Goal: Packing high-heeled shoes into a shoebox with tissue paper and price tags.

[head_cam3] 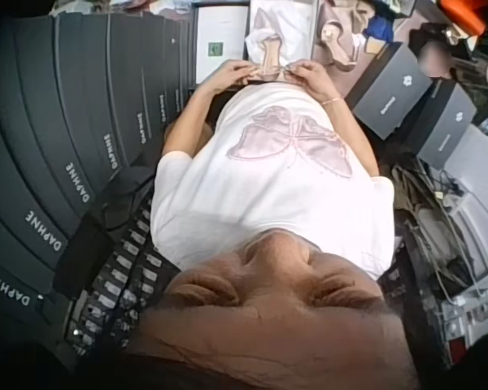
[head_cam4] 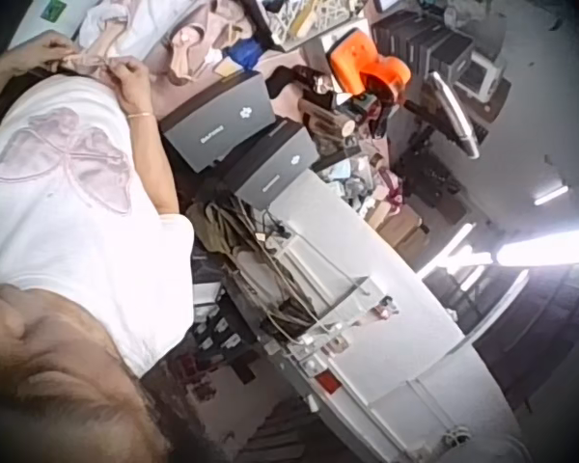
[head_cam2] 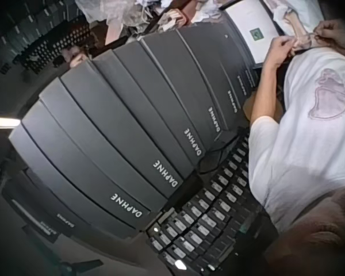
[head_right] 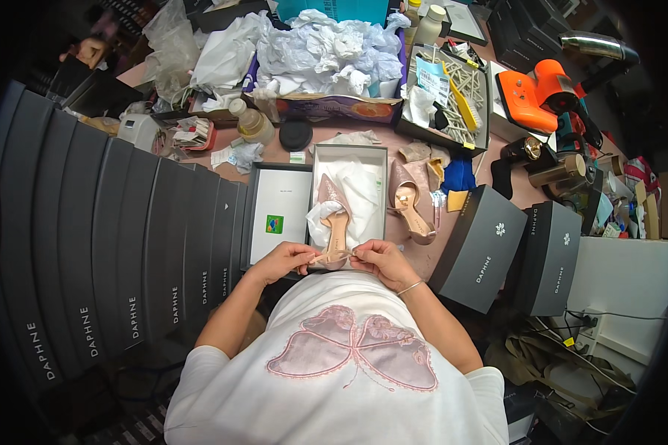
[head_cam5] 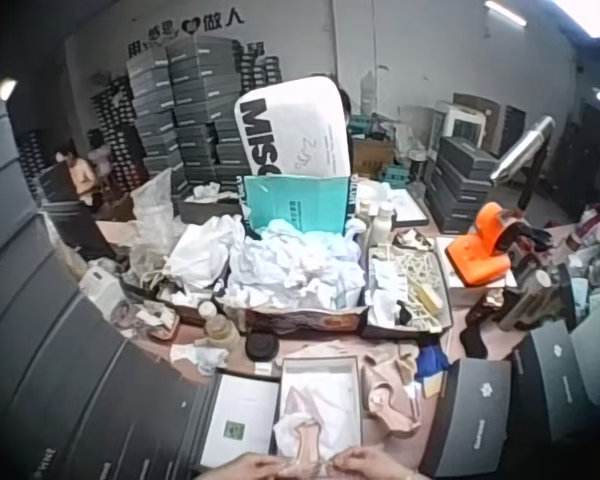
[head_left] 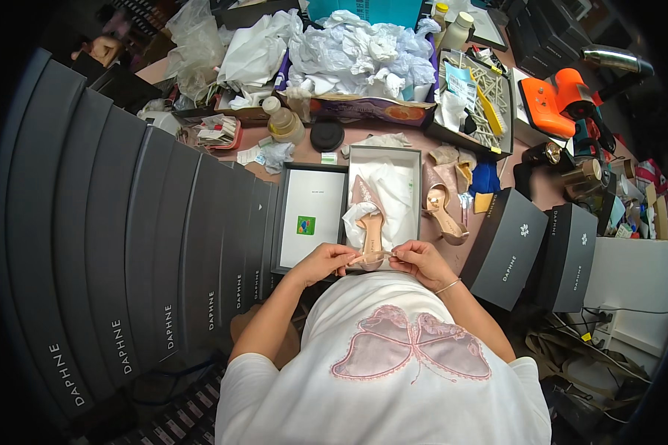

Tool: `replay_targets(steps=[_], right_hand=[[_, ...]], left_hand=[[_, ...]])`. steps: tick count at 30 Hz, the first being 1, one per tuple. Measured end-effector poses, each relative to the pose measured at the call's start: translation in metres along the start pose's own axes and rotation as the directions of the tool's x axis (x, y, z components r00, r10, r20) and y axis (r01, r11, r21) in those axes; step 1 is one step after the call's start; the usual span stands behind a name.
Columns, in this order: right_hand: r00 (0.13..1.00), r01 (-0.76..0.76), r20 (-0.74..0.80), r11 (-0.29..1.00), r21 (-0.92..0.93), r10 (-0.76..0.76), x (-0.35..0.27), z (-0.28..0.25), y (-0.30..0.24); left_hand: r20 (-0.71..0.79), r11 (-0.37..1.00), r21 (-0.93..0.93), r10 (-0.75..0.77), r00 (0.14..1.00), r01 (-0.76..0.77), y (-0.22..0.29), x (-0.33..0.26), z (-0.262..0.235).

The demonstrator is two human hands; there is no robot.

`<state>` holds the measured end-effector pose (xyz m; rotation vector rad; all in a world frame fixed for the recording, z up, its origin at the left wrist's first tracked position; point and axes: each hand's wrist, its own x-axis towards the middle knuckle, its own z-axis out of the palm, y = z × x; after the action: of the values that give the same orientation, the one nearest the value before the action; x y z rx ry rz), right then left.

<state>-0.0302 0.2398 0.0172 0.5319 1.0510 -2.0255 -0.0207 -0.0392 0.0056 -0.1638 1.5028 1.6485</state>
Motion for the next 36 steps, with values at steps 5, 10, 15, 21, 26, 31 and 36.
replay_targets(steps=[5,10,15,21,26,31,36], right_hand=[[1.000,-0.002,-0.020,1.000,-0.021,0.002,0.001,0.001,0.000],[1.000,0.021,-0.001,0.996,-0.091,-0.022,0.004,0.000,0.001],[0.999,0.041,0.027,0.993,-0.109,-0.038,0.004,0.001,0.000],[1.000,0.014,-0.019,0.991,-0.130,-0.016,0.004,0.000,0.001],[0.997,0.079,0.037,0.969,-0.236,-0.072,0.000,0.005,0.000],[0.990,0.140,0.071,0.907,-0.397,-0.121,-0.001,0.006,0.001],[0.988,0.154,0.094,0.858,-0.489,-0.124,0.003,0.002,0.001]], left_hand=[[-0.070,1.000,0.013,-0.012,0.997,0.013,0.006,-0.009,0.003],[-0.171,0.958,0.234,0.206,0.963,-0.164,0.015,-0.020,0.018],[-0.196,0.717,0.644,0.490,0.850,-0.265,0.022,-0.033,0.038],[-0.190,0.636,0.716,0.574,0.796,-0.287,0.012,-0.037,0.053],[-0.254,0.663,0.697,0.586,0.770,-0.275,0.010,-0.038,0.055],[-0.214,0.598,0.741,0.641,0.737,-0.305,0.010,-0.037,0.049],[-0.202,0.584,0.753,0.644,0.738,-0.304,0.005,-0.036,0.046]])
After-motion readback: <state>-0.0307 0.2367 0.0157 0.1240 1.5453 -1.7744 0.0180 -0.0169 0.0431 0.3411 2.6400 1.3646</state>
